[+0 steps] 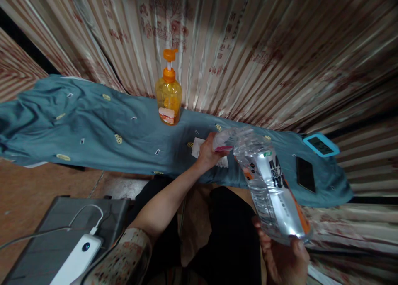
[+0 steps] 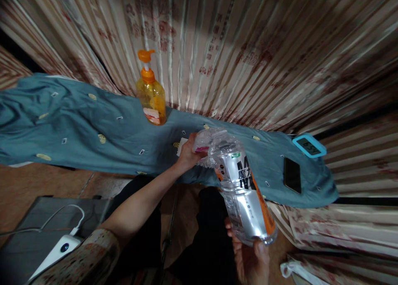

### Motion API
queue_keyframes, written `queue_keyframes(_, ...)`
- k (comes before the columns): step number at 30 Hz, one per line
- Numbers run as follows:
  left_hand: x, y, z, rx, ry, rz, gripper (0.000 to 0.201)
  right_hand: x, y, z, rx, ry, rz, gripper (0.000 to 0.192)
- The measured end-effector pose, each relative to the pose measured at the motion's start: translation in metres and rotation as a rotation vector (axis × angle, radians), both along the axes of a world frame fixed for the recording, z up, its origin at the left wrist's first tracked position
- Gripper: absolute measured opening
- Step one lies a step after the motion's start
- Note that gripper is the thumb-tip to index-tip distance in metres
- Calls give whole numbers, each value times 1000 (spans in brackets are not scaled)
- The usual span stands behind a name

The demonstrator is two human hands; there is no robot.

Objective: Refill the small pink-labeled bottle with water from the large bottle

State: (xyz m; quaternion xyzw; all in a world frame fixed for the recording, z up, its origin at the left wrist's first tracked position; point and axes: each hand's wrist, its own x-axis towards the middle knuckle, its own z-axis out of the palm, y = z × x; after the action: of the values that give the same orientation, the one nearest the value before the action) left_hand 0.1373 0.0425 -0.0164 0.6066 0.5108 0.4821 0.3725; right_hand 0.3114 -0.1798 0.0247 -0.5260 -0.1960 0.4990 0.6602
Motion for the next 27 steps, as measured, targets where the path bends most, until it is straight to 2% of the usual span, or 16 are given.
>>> queue_keyframes(6, 0, 0, 0, 10, -3, 7, 62, -2, -1, 2, 16, -61, 12, 43)
queue_keyframes(14, -1, 0, 1, -3, -22, -5, 65, 4, -2, -5, 19, -35, 48, 44)
queue_keyframes(27, 0, 0, 2, -5, -9, -9, 62, 3, -3, 3, 7, -15, 21, 45)
